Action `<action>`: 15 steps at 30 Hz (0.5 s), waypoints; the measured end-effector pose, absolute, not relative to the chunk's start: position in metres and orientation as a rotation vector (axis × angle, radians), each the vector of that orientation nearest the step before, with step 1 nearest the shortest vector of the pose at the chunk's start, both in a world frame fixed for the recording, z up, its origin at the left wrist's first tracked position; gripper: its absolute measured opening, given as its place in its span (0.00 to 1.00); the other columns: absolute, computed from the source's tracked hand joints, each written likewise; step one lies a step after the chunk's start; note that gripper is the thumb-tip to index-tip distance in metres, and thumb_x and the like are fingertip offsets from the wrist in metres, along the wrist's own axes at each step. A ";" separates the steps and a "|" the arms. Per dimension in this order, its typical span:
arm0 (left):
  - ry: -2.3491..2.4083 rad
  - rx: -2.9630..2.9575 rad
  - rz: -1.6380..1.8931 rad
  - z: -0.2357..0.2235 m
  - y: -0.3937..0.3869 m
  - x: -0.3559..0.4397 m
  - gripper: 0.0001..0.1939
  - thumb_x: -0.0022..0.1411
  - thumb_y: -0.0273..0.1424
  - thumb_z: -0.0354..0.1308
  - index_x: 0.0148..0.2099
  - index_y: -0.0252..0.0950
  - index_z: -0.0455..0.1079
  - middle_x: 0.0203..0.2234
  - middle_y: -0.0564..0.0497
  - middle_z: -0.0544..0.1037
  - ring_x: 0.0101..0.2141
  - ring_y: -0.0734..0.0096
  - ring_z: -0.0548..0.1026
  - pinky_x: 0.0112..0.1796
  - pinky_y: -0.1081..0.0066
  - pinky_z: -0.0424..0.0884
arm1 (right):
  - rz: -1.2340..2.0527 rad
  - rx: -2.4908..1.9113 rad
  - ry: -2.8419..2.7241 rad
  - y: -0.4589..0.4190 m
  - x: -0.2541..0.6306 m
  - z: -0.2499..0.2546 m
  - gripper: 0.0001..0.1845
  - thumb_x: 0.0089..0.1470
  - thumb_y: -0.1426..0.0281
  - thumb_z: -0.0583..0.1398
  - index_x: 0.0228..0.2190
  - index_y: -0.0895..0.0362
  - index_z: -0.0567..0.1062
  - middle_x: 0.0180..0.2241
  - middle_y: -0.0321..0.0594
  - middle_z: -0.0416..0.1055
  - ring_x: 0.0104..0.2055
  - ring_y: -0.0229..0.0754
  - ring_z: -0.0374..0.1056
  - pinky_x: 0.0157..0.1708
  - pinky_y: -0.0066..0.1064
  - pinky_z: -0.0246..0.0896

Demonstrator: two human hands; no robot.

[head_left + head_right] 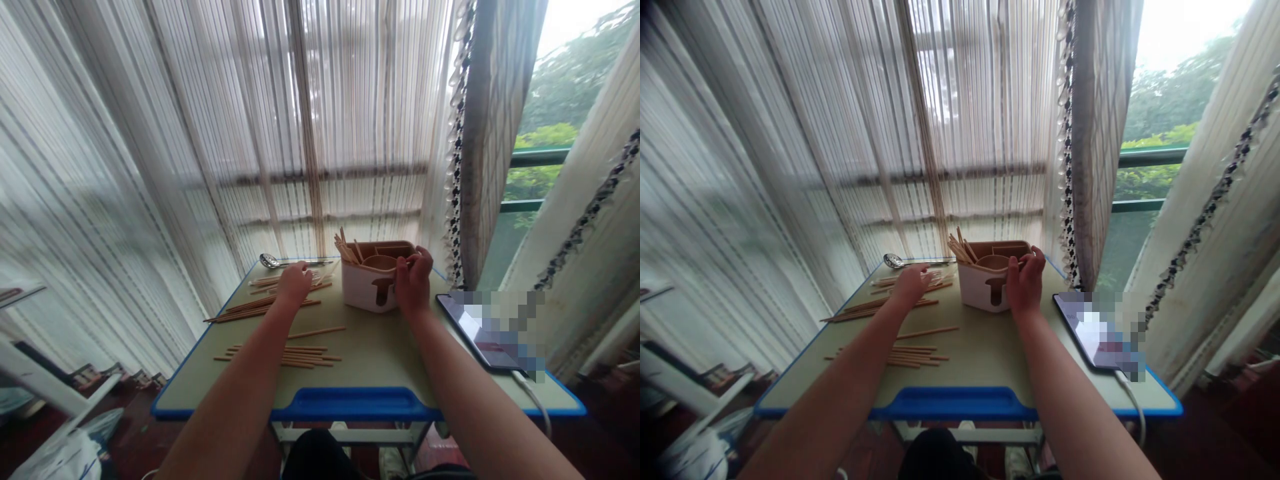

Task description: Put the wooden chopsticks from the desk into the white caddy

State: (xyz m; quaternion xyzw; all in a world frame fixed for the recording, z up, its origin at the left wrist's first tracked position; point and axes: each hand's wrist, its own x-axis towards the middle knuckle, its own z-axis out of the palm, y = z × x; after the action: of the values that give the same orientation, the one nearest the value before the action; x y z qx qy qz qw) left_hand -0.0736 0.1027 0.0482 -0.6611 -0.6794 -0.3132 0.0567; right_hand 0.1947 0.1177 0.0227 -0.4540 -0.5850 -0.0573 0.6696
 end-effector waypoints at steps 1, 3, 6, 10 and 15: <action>-2.062 -2.053 -0.815 0.045 0.103 -0.071 0.17 0.59 0.35 0.51 0.47 0.35 0.73 0.39 0.42 0.77 0.41 0.60 0.73 0.43 0.65 0.67 | -0.147 -1.020 -1.305 0.118 0.196 0.023 0.13 0.58 0.62 0.50 0.42 0.55 0.60 0.49 0.49 0.58 0.52 0.46 0.58 0.52 0.45 0.55; -2.051 -2.079 -0.572 0.039 0.105 -0.067 0.20 0.60 0.42 0.51 0.47 0.36 0.73 0.40 0.40 0.76 0.42 0.57 0.72 0.41 0.62 0.67 | -0.163 -1.009 -1.295 0.119 0.196 0.023 0.12 0.58 0.62 0.49 0.41 0.56 0.61 0.49 0.50 0.58 0.55 0.47 0.55 0.53 0.45 0.52; -2.027 -2.061 -0.379 0.030 0.110 -0.064 0.21 0.60 0.44 0.50 0.45 0.36 0.75 0.39 0.39 0.75 0.42 0.55 0.71 0.40 0.62 0.67 | -0.150 -0.993 -1.306 0.118 0.195 0.023 0.11 0.59 0.62 0.49 0.39 0.56 0.61 0.50 0.51 0.57 0.57 0.47 0.53 0.55 0.46 0.50; -2.006 -2.098 -0.324 0.023 0.117 -0.061 0.15 0.61 0.37 0.50 0.40 0.36 0.76 0.38 0.40 0.75 0.42 0.57 0.71 0.40 0.63 0.67 | -0.147 -0.987 -1.337 0.117 0.193 0.021 0.10 0.60 0.62 0.48 0.38 0.55 0.62 0.51 0.50 0.57 0.60 0.47 0.49 0.57 0.47 0.47; -2.088 -1.951 -0.627 0.032 0.117 -0.066 0.16 0.63 0.32 0.45 0.37 0.33 0.74 0.35 0.39 0.75 0.38 0.60 0.73 0.39 0.65 0.67 | -0.114 -1.011 -1.348 0.118 0.188 0.017 0.16 0.60 0.60 0.48 0.45 0.56 0.61 0.55 0.52 0.52 0.60 0.47 0.50 0.57 0.48 0.50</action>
State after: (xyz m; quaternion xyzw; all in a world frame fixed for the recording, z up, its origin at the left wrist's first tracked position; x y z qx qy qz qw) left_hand -0.0656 0.1169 0.0316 -0.6629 -0.7096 -0.2131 0.1078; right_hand 0.1882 0.1182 0.0168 -0.4474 -0.5968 -0.0507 0.6642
